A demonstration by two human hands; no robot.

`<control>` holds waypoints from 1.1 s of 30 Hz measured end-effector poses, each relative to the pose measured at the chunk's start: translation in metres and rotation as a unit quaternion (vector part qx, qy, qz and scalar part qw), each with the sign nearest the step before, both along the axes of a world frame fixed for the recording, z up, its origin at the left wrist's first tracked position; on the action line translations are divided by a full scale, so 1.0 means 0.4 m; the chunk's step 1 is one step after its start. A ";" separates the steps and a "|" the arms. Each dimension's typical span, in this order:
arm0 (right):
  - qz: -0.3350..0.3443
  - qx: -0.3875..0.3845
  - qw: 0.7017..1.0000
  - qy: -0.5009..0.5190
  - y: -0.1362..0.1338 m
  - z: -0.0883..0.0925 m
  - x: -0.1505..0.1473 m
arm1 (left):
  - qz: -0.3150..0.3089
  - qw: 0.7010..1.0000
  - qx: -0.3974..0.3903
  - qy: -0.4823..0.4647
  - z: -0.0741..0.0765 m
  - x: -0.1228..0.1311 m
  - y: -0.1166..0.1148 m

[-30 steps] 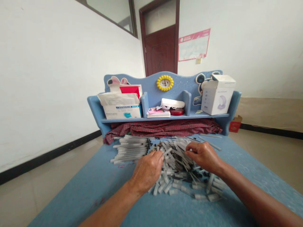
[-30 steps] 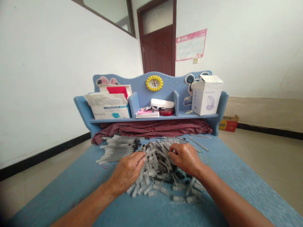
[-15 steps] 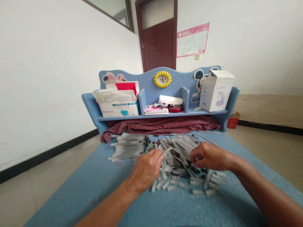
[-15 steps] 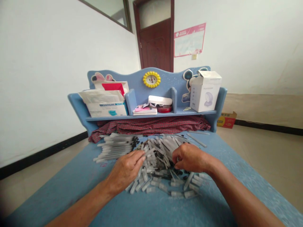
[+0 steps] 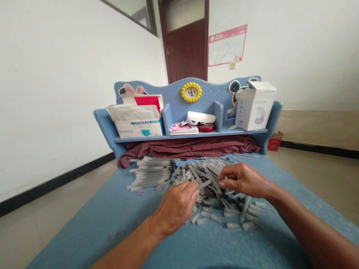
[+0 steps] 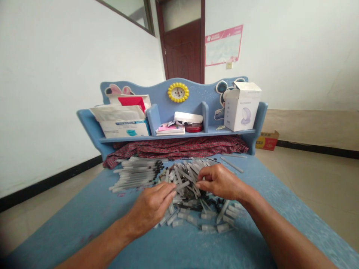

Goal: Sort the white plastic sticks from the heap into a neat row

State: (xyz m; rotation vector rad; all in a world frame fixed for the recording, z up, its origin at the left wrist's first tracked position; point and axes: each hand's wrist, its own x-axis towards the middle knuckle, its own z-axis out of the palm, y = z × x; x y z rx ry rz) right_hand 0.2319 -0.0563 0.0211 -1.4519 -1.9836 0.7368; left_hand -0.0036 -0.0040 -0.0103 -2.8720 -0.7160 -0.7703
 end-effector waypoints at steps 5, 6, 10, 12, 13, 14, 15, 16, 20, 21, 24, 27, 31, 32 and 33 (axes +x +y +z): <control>0.038 0.043 0.998 0.011 -0.007 -0.010 -0.033 | -0.037 0.999 0.005 0.007 0.006 0.007 -0.026; 0.044 0.049 0.998 0.004 -0.008 -0.011 -0.036 | -0.041 0.999 0.007 0.008 0.006 0.007 -0.028; 0.043 0.035 0.998 -0.006 -0.004 -0.013 -0.039 | -0.047 0.999 0.017 0.006 0.001 0.008 -0.026; 0.034 0.024 0.999 -0.002 -0.002 -0.013 -0.038 | -0.047 0.999 0.021 0.003 0.000 0.008 -0.024; 0.030 0.020 0.999 -0.001 -0.002 -0.013 -0.038 | -0.046 0.999 0.022 0.003 -0.001 0.008 -0.024; 0.028 0.016 0.999 0.002 -0.002 -0.013 -0.038 | -0.046 0.999 0.023 0.003 -0.001 0.007 -0.023; 0.025 0.012 1.000 0.006 -0.002 -0.013 -0.038 | -0.045 0.999 0.023 0.004 -0.001 0.007 -0.023; 0.022 0.006 1.000 0.014 -0.002 -0.014 -0.039 | -0.046 0.999 0.022 0.004 -0.001 0.006 -0.023; -0.004 -0.038 0.997 0.067 -0.002 -0.017 -0.041 | -0.049 0.999 0.021 0.004 0.001 0.005 -0.022; -0.005 -0.049 0.996 0.077 -0.002 -0.018 -0.040 | -0.048 0.999 0.021 0.004 0.001 0.005 -0.021; 0.009 -0.072 0.993 0.095 -0.001 -0.019 -0.038 | -0.046 0.999 0.018 0.007 0.001 0.006 -0.019; 0.021 -0.086 0.990 0.113 0.000 -0.022 -0.035 | -0.044 0.999 0.017 0.009 0.001 0.006 -0.018; 0.027 -0.096 0.985 0.138 0.002 -0.027 -0.030 | -0.044 0.999 0.026 -0.004 0.002 0.006 -0.019; 0.029 -0.097 0.984 0.145 0.002 -0.028 -0.029 | -0.045 0.999 0.027 -0.004 0.003 0.007 -0.020; 0.031 -0.097 0.983 0.154 0.003 -0.029 -0.028 | -0.045 0.999 0.026 -0.004 0.004 0.007 -0.020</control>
